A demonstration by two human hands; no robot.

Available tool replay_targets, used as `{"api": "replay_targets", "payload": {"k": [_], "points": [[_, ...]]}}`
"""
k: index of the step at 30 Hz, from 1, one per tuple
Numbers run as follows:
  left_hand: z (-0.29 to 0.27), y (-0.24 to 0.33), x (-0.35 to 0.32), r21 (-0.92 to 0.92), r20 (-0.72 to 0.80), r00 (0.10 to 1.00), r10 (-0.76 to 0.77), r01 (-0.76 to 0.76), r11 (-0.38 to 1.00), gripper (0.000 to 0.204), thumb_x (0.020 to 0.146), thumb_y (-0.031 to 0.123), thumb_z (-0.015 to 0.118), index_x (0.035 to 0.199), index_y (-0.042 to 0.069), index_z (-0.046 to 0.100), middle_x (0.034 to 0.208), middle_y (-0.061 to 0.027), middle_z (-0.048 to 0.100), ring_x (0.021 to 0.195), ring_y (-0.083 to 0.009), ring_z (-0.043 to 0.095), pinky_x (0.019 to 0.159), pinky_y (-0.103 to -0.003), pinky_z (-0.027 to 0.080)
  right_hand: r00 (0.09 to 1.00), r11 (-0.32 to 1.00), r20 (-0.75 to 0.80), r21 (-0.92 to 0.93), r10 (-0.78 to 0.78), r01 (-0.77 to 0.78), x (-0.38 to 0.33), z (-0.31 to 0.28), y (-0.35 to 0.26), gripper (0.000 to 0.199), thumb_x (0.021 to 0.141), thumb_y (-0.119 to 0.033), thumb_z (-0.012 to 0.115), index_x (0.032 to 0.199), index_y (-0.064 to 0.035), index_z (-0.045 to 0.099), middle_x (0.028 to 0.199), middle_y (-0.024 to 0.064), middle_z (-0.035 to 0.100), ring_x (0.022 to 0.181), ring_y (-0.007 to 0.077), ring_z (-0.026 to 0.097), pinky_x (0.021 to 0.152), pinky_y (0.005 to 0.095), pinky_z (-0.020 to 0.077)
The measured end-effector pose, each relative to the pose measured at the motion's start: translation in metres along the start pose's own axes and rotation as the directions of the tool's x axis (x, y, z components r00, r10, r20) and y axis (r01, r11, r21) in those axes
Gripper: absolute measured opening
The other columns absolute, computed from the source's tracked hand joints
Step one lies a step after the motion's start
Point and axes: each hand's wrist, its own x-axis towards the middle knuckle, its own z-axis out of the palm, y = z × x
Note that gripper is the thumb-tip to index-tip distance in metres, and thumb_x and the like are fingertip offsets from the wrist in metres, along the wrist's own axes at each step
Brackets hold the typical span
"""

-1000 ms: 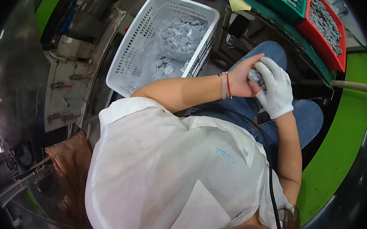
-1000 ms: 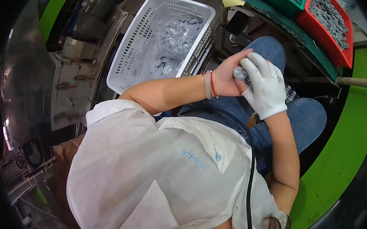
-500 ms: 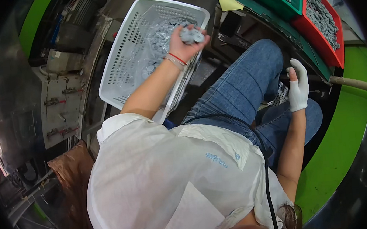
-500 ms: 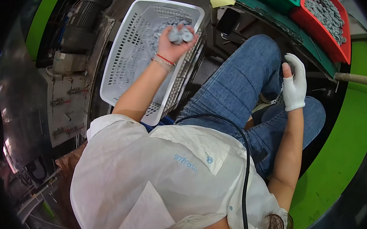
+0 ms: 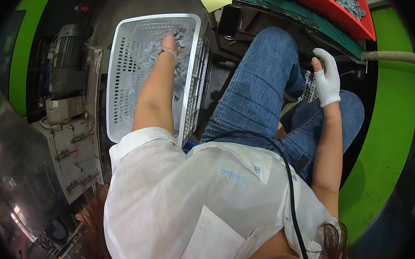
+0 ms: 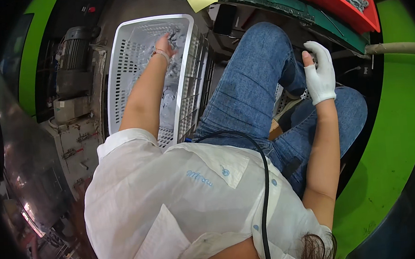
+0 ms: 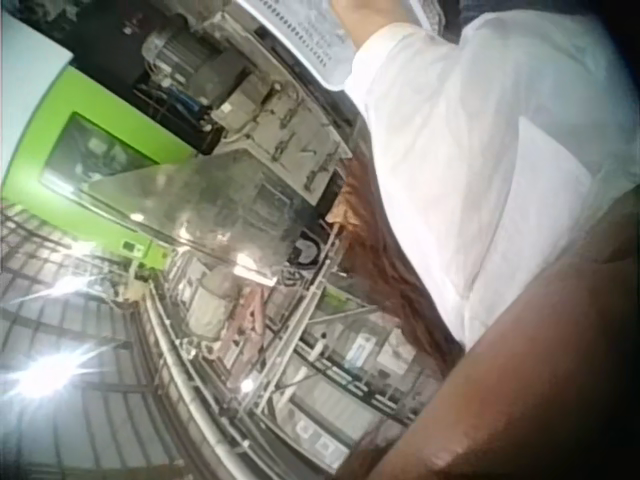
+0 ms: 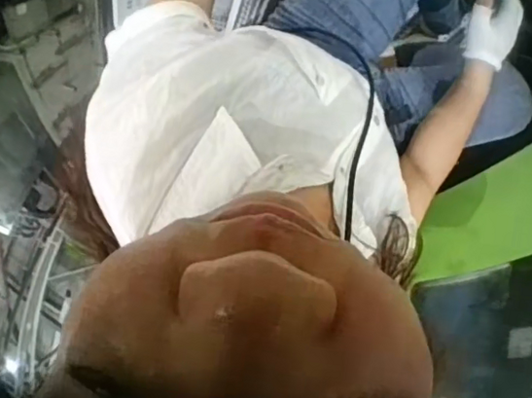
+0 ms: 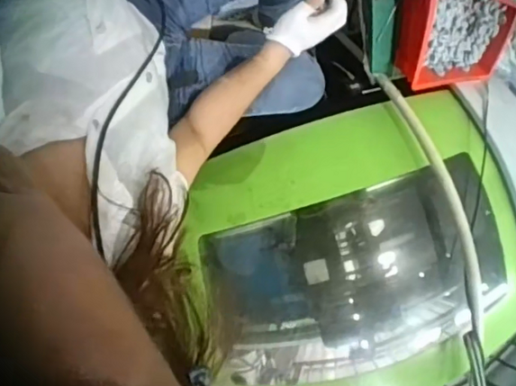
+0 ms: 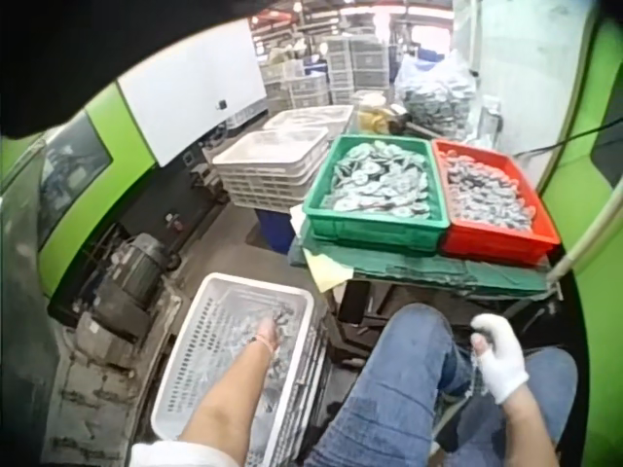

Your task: Operates an injection molding machine, retrieves finished plastic parts, inspects them, and sorts them into bins.

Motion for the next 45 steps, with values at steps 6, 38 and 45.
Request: {"api": "replay_targets", "payload": {"k": [6, 38, 45], "points": [[-0.020, -0.060, -0.029, 0.799, 0.532, 0.797, 0.287, -0.585, 0.142, 0.034, 0.090, 0.029, 0.042, 0.101, 0.005, 0.062, 0.102, -0.0227, 0.063, 0.097, -0.0392, 0.059, 0.084, -0.047, 0.046, 0.997, 0.999, 0.072, 0.038, 0.006, -0.009, -0.001, 0.004, 0.001, 0.029, 0.091, -0.019, 0.054, 0.115, -0.0018, 0.056, 0.116, 0.0113, 0.056, 0.106, 0.0219, 0.055, 0.093, 0.0301, 0.0411], [0.486, 0.261, -0.198, 0.269, 0.909, 0.211, 0.359, -0.955, -0.121, 0.057, 0.081, 0.038, 0.065, 0.126, 0.006, 0.051, 0.129, -0.0212, 0.050, 0.122, -0.0341, 0.046, 0.103, -0.040, 0.035, 0.759, 0.935, 0.564, -0.314, 0.325, -0.167, 0.053, -0.076, 0.070, 0.038, 0.088, -0.033, 0.050, 0.116, -0.0071, 0.057, 0.120, 0.0170, 0.055, 0.111, 0.0349, 0.053, 0.093, 0.0424, 0.0433], [0.513, 0.258, -0.204, 0.227, 0.934, 0.118, 0.337, -0.926, -0.303, 0.050, 0.081, 0.037, 0.066, 0.122, 0.011, 0.054, 0.115, -0.0226, 0.056, 0.104, -0.0343, 0.057, 0.093, -0.038, 0.045, 0.761, 0.927, 0.555, -0.338, 0.336, -0.162, 0.056, -0.076, 0.080, 0.037, 0.089, -0.032, 0.051, 0.114, -0.0060, 0.057, 0.117, 0.0168, 0.057, 0.109, 0.0336, 0.055, 0.091, 0.0422, 0.0448]]}}
